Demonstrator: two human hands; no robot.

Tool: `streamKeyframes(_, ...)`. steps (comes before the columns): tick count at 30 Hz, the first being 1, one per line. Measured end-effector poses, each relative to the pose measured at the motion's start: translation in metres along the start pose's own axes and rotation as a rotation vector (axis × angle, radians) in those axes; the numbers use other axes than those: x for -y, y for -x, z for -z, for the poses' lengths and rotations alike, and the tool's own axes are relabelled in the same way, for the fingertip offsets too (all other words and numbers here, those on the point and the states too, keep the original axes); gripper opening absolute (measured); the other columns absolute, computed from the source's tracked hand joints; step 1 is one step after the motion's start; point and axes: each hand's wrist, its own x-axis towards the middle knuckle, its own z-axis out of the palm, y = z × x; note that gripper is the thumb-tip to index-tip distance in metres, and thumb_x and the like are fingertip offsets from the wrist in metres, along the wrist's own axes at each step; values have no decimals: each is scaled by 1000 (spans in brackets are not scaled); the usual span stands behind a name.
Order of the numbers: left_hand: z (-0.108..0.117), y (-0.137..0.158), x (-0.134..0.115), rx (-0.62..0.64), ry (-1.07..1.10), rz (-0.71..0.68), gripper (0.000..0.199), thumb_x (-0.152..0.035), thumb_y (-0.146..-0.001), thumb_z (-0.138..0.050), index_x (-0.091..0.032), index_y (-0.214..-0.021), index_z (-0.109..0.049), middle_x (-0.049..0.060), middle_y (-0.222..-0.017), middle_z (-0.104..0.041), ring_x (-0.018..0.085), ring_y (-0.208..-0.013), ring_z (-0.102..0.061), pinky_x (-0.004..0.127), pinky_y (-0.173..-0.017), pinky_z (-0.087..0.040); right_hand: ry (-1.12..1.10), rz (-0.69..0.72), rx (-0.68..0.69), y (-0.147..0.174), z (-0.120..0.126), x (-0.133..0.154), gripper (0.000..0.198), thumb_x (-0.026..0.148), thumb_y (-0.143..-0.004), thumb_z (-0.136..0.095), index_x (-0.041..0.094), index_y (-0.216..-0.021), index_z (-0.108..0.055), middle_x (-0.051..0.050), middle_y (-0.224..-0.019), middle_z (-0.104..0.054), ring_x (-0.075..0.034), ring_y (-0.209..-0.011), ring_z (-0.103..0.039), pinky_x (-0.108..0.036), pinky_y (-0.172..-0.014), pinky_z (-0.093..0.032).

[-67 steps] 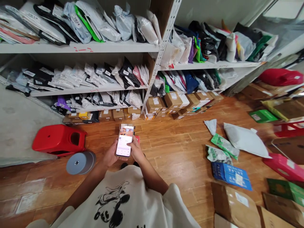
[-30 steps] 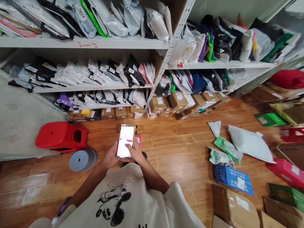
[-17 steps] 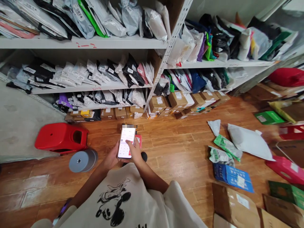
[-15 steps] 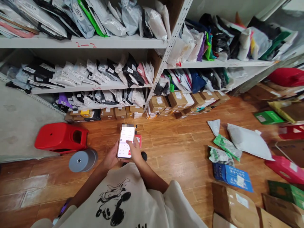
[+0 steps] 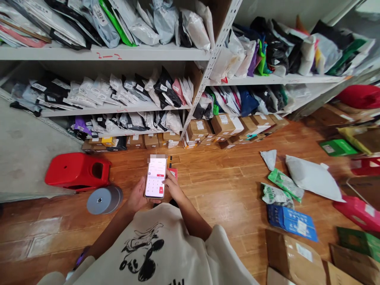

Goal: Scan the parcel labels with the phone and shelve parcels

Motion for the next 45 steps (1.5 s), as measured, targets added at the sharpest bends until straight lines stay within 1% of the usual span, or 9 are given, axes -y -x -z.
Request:
streamKeyframes(9, 3, 0, 1, 53, 30, 7, 59, -48, -100, -37, -21, -152, -34, 15, -128, -64, 30, -97, -68, 44, -68, -61, 54, 13, 36, 2, 0, 4, 43, 20, -60, -55, 25, -99, -69, 1, -104, -74, -26, -96, -62, -38, -87, -47)
streamKeyframes(16, -2, 3, 0, 16, 18, -19, 57, -47, -99, -41, -24, -151, -36, 13, -134, -61, 29, -95, -68, 43, -66, -61, 65, 35, 54, 2, 1, 3, 44, 20, -60, -54, 24, -101, -68, 0, -105, -73, -27, -100, -62, -39, -91, -47)
streamKeyframes(21, -1, 4, 1, 31, 4, -18, 58, -50, -98, -43, -23, -150, -38, 14, -127, -65, 29, -92, -69, 43, -66, -61, 51, 20, 86, 4, 2, 4, 49, 19, -55, -56, 25, -102, -67, 0, -104, -74, -27, -98, -64, -40, -89, -49)
streamKeyframes(24, 3, 3, 4, 18, 5, -27, 60, -51, -97, -45, -25, -150, -37, 13, -123, -67, 30, -92, -70, 43, -66, -61, 45, 21, 51, 4, 0, 1, 45, 21, -58, -54, 25, -101, -67, -1, -106, -73, -27, -100, -63, -39, -90, -49)
streamKeyframes(28, 7, 1, 7, 1, 19, -18, 62, -54, -94, -51, -27, -148, -39, 12, -121, -68, 29, -94, -70, 42, -68, -61, 45, 35, -32, 4, -7, -6, 36, 23, -61, -57, 26, -97, -63, 0, -94, -73, -25, -91, -64, -38, -83, -51)
streamKeyframes(31, 6, 0, 9, -22, 8, -23, 70, -57, -88, -59, -28, -148, -39, 12, -121, -68, 29, -92, -70, 41, -67, -61, 59, 51, -73, 6, -13, -9, 42, 22, -59, -65, 26, -100, -59, 0, -97, -72, -25, -90, -64, -37, -80, -52)
streamKeyframes(36, 2, 0, 11, -69, -77, -30, 78, -63, -85, -59, -24, -148, -39, 17, -131, -62, 32, -94, -70, 40, -64, -61, 89, 63, -106, 10, -17, -8, 49, 21, -55, -73, 26, -101, -58, 0, -96, -72, -23, -87, -65, -36, -79, -53)
streamKeyframes(41, -4, 1, 12, -111, -104, -26, 86, -69, -81, -60, -24, -150, -35, 17, -121, -67, 30, -86, -70, 39, -62, -60, 97, 36, -166, 4, -18, -12, 23, 30, -69, -64, 23, -91, -61, -1, -84, -71, -22, -75, -63, -34, -68, -52)
streamKeyframes(45, -9, 3, 12, -130, -108, -10, 89, -71, -78, -62, -18, -147, -41, 19, -117, -68, 30, -86, -70, 39, -63, -60, 103, 22, -208, 4, -20, -14, 23, 29, -69, -63, 22, -91, -62, -2, -83, -71, -22, -72, -63, -34, -68, -51)
